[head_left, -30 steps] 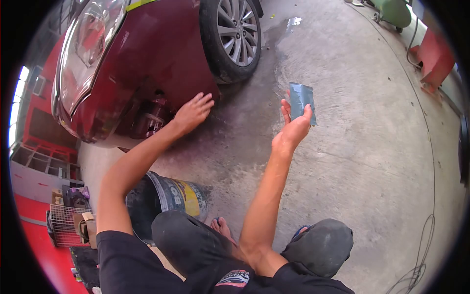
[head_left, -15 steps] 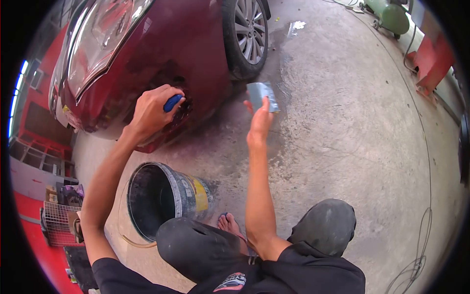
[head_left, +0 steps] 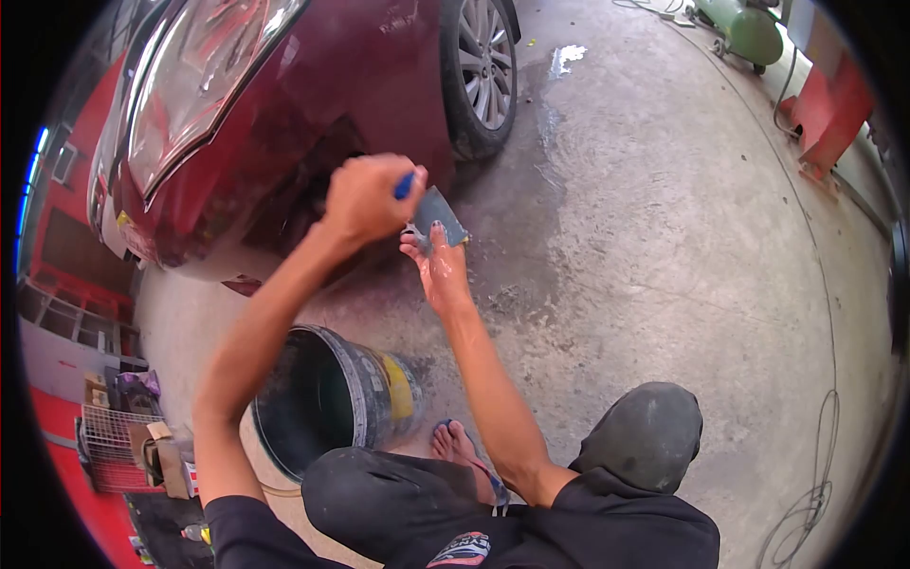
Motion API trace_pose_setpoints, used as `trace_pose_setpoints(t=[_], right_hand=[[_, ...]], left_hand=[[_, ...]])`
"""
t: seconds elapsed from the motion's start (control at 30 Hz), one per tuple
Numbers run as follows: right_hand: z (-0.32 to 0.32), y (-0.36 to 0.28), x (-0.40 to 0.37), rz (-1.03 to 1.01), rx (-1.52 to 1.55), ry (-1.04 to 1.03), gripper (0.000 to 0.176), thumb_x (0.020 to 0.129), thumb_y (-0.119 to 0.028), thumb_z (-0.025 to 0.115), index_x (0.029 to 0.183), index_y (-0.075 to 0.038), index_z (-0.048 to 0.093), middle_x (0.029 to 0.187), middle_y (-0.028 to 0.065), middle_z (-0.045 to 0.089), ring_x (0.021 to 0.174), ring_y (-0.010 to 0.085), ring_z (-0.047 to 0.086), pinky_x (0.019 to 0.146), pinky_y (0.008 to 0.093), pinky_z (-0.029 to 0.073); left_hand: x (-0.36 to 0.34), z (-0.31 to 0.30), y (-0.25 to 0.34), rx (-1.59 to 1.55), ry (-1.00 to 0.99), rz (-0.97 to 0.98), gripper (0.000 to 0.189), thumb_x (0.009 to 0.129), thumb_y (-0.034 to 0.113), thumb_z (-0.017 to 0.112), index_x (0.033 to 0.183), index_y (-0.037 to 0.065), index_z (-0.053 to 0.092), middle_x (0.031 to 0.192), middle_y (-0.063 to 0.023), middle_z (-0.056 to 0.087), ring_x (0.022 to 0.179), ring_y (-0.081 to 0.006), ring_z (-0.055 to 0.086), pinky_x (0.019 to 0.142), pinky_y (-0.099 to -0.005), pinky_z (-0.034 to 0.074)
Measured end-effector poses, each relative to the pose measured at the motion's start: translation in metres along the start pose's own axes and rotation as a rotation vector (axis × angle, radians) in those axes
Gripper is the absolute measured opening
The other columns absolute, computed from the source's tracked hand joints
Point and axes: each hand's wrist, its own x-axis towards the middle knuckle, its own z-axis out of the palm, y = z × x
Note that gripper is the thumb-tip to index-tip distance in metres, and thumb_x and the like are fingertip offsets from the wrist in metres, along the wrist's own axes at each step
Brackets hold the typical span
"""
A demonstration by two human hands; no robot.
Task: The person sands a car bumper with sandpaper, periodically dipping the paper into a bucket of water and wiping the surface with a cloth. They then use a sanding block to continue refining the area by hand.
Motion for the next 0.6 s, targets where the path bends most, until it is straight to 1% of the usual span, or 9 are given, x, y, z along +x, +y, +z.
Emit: trace_pose_setpoints(t=[0.03,0.07,0.17,0.27,0.4,0.5,0.53,0.57,0.6], right_hand=[[-0.004,0.004,0.007,-0.071,-0.054,0.000,0.036,0.112,-0.030,0.056,0.135,-0.002,0.056,0.117,0.0080,0.065,0.091,0.0133,0.069,0.070,0.0298,0.057],[0.001,-0.006,0.017,-0.117,-0.144,0.015,0.027,0.112,-0.024,0.057,0.127,-0.002,0.056,0.094,0.0044,0.064,0.073,0.0126,0.062,0.072,0.0303,0.055],[0.046,-0.049,0.052,-0.321,-0.330,0.056,0.023,0.112,-0.021,0.056,0.123,-0.001,0.056,0.085,0.0020,0.061,0.068,0.0108,0.059,0.069,0.0301,0.052],[0.081,-0.045,0.159,-0.910,-0.617,0.106,0.021,0.109,-0.012,0.056,0.125,0.001,0.054,0.091,0.0062,0.061,0.077,0.0154,0.061,0.074,0.0339,0.053],[0.135,-0.075,0.187,-1.352,-0.809,0.157,0.046,0.102,0.001,0.052,0.148,0.003,0.045,0.132,0.0229,0.061,0.124,0.0395,0.061,0.109,0.0491,0.047],[0.122,-0.061,0.176,-1.214,-0.898,-0.037,0.065,0.100,0.000,0.050,0.163,0.000,0.032,0.166,0.0234,0.036,0.155,0.0485,0.028,0.125,0.0584,0.025],[0.112,-0.054,0.163,-1.068,-1.022,-0.065,0.069,0.103,-0.005,0.050,0.167,-0.002,0.024,0.175,0.0181,0.023,0.161,0.0478,0.012,0.127,0.0635,0.016],[0.107,-0.046,0.153,-1.017,-1.013,-0.084,0.081,0.092,-0.001,0.051,0.168,-0.002,0.021,0.176,0.0165,0.020,0.162,0.0477,0.008,0.126,0.0690,0.010],[0.105,-0.046,0.147,-0.981,-1.054,-0.082,0.079,0.096,-0.005,0.051,0.168,-0.003,0.020,0.176,0.0159,0.019,0.162,0.0472,0.006,0.126,0.0688,0.009]], left_hand=[[0.015,-0.023,-0.008,0.039,0.122,0.072,0.023,0.096,0.028,0.070,0.082,0.010,0.073,0.079,-0.0121,0.070,0.073,-0.0369,0.070,0.065,-0.0460,0.056],[0.032,-0.050,-0.022,0.090,0.191,0.150,0.021,0.095,0.026,0.073,0.084,0.008,0.073,0.081,-0.0112,0.071,0.074,-0.0348,0.071,0.065,-0.0439,0.056],[0.069,-0.137,-0.047,0.270,0.308,0.300,0.011,0.096,0.017,0.075,0.097,0.007,0.074,0.090,-0.0107,0.073,0.085,-0.0329,0.073,0.077,-0.0401,0.057],[0.083,-0.188,-0.077,0.506,0.196,0.408,0.016,0.092,0.010,0.078,0.107,0.007,0.072,0.106,-0.0115,0.072,0.097,-0.0326,0.071,0.085,-0.0415,0.056],[0.076,-0.202,-0.109,0.812,-0.091,0.682,0.034,0.087,0.010,0.081,0.120,0.012,0.072,0.123,-0.0110,0.071,0.107,-0.0320,0.068,0.089,-0.0428,0.055],[0.070,-0.206,-0.128,0.829,-0.081,0.703,0.044,0.084,0.007,0.082,0.126,0.013,0.072,0.131,-0.0110,0.069,0.113,-0.0334,0.065,0.097,-0.0474,0.052],[0.066,-0.204,-0.132,0.828,-0.047,0.689,0.044,0.084,0.007,0.082,0.126,0.013,0.072,0.132,-0.0111,0.069,0.115,-0.0338,0.065,0.099,-0.0481,0.051],[0.061,-0.199,-0.137,0.828,-0.007,0.676,0.044,0.084,0.006,0.082,0.126,0.013,0.072,0.133,-0.0112,0.068,0.116,-0.0342,0.064,0.101,-0.0488,0.050],[0.057,-0.194,-0.141,0.823,0.028,0.663,0.044,0.084,0.005,0.082,0.126,0.013,0.072,0.135,-0.0113,0.068,0.118,-0.0346,0.063,0.103,-0.0495,0.049]])
